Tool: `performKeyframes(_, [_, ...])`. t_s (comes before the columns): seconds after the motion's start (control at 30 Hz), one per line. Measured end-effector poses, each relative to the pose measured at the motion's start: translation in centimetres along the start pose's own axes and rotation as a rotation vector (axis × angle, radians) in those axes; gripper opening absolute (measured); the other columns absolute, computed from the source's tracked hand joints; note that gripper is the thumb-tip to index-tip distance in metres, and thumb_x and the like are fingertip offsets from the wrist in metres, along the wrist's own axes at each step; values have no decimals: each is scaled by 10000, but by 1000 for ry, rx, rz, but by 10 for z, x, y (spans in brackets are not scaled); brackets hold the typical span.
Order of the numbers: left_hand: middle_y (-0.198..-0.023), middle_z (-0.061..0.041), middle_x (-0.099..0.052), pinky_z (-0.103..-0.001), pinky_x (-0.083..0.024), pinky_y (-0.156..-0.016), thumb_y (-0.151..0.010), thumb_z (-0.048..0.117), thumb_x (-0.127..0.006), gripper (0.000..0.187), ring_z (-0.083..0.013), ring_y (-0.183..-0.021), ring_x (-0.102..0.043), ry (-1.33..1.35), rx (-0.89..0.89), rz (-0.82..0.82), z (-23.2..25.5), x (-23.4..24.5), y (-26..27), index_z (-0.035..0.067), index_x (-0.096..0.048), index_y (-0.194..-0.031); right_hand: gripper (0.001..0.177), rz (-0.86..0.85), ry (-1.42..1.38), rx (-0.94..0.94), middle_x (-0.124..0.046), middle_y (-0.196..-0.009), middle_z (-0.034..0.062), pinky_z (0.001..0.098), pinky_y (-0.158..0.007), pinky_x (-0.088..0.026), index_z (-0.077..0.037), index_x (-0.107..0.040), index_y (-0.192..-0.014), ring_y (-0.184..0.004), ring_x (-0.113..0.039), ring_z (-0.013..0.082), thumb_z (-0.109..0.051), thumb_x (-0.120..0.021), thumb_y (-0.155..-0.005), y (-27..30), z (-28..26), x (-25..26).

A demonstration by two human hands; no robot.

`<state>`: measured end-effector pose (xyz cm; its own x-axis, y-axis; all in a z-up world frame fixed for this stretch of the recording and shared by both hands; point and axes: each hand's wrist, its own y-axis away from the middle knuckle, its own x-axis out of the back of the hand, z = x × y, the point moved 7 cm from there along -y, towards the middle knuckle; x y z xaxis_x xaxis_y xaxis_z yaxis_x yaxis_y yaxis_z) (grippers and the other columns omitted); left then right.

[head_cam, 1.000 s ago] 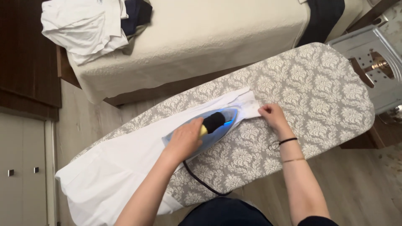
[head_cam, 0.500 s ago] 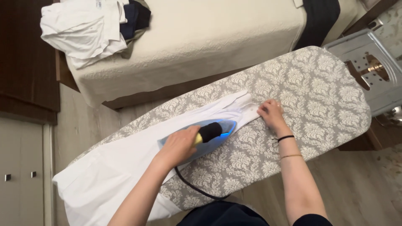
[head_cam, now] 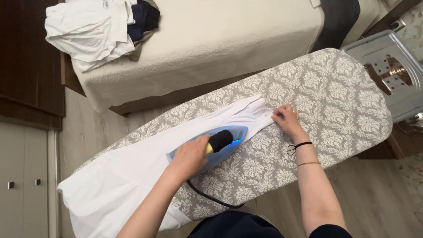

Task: Ironing a white dress shirt on an ironing board and hanging it in a closet.

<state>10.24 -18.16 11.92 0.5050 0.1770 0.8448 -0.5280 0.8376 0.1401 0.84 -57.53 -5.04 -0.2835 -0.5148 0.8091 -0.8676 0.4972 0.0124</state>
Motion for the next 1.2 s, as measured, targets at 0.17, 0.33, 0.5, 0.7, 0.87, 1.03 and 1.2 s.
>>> performKeyframes(0.17, [-1150,-191,-661,-482,-533,-882,-755,17,-701,611,-387,-1027,-673,0,-1,-2,13,0,-9,8,-486,-1326,165,-1,9,-9,-592,-1158,13,441,-1103,-289,-161,-747,-954,-1189,-471,257,-309,-766,-882,-1,-2,2])
performKeyframes(0.33, [-1142,-221,-654,-499,-530,-860,-716,-6,-712,612,-420,-999,-668,38,-107,112,34,0,-19,-22,-494,-1288,158,5,22,18,-602,-1143,20,443,-1085,-314,-156,-749,-936,-1160,-490,265,-292,-775,-860,0,-1,1])
performKeyframes(0.5, [-1109,-211,-667,-503,-529,-865,-733,36,-737,592,-421,-1008,-670,94,24,145,15,9,9,9,-509,-1279,230,-12,180,3,-619,-1123,72,448,-1027,-421,-120,-725,-985,-1136,-555,293,-280,-798,-837,-4,-51,23])
performKeyframes(0.7, [-1154,-217,-675,-488,-526,-905,-712,41,-760,638,-413,-1067,-663,124,195,235,-29,34,58,36,-518,-1303,316,167,313,539,-624,-1290,144,481,-1016,-424,-74,-690,-1140,-1226,-560,334,-51,-665,-826,-17,-170,20])
performKeyframes(0.87, [-1187,-219,-668,-488,-523,-907,-691,24,-766,661,-413,-1091,-650,81,194,243,-51,49,53,32,-513,-1302,95,152,392,614,-660,-1183,100,442,-1022,-446,-72,-658,-999,-1199,-603,295,-43,-641,-910,-27,-159,3])
performKeyframes(1.03, [-1171,-211,-668,-498,-515,-892,-705,50,-785,650,-420,-1083,-639,66,160,194,-49,61,13,37,-510,-1294,126,209,332,603,-670,-1118,96,435,-1046,-456,-55,-653,-1003,-1157,-621,289,15,-620,-903,-26,-154,16])
performKeyframes(1.2, [-1103,-197,-689,-509,-526,-863,-733,49,-745,579,-418,-1021,-664,77,65,128,-43,47,-41,64,-513,-1264,179,435,159,557,-658,-1155,120,441,-1061,-460,-43,-672,-990,-1156,-614,334,82,-646,-864,-10,-173,62])
